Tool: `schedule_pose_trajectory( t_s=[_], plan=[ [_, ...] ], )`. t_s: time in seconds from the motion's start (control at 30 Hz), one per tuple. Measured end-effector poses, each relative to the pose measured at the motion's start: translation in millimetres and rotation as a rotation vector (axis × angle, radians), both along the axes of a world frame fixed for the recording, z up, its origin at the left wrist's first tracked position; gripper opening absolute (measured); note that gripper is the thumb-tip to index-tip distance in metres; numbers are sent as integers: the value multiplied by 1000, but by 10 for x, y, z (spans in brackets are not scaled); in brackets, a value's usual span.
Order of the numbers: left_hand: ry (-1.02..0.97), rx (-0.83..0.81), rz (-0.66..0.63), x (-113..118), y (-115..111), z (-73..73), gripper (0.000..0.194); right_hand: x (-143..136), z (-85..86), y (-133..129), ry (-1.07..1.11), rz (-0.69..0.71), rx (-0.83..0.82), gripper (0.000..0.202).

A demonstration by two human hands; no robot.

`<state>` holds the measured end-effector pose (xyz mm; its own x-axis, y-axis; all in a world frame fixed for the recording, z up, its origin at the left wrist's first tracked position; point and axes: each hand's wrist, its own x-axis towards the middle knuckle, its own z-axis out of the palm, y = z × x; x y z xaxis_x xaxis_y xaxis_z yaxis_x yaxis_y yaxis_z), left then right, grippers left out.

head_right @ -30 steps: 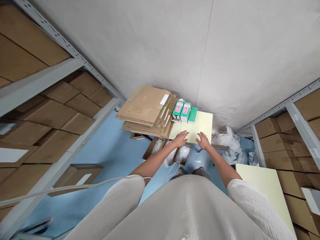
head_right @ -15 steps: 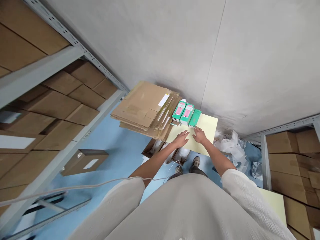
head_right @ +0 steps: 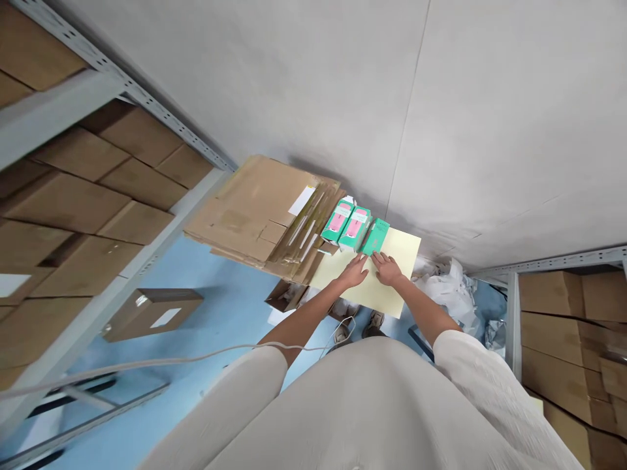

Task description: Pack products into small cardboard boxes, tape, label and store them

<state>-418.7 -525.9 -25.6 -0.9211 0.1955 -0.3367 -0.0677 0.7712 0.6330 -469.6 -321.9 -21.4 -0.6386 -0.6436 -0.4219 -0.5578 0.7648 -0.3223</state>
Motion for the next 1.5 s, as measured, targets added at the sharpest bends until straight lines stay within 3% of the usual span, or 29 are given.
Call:
schedule_pose_trajectory(
  t_s=[0.2, 0.37, 0.6, 0.77, 0.93, 1.03, 1.13, 1.33, 1.5],
  plan=[
    [-7, 11, -14, -129, 172, -64, 72, 13, -56, 208, -59, -124, -115, 86],
    [20, 37, -89, -118, 272, -112, 69, -5, -106, 388, -150, -450, -244, 86],
    [-3, 237, 131, -424, 482, -183, 83, -109, -44, 259, -425, -883, -523, 77],
    [-94, 275, 283, -551, 554, -195, 85, -122, 33, 175, -675, -1022, -756, 65],
    [-213, 221, 298, -350, 594, -127, 61, 77, 87, 224, -765, -1087, -752, 48],
    [-196, 326, 298, -143, 616, -72, 56, 283, 106, 234, -784, -1122, -759, 45],
    [-234, 448, 260, 57, 598, -13, 57, 525, 118, 212, -765, -1184, -799, 43],
    [-195, 475, 155, 404, 532, 123, 68, 1079, 200, 170, -660, -1268, -886, 44],
    [-192, 556, -43, 679, 705, 246, 75, 1653, 369, 332, -547, -1342, -1008, 51]
  ],
)
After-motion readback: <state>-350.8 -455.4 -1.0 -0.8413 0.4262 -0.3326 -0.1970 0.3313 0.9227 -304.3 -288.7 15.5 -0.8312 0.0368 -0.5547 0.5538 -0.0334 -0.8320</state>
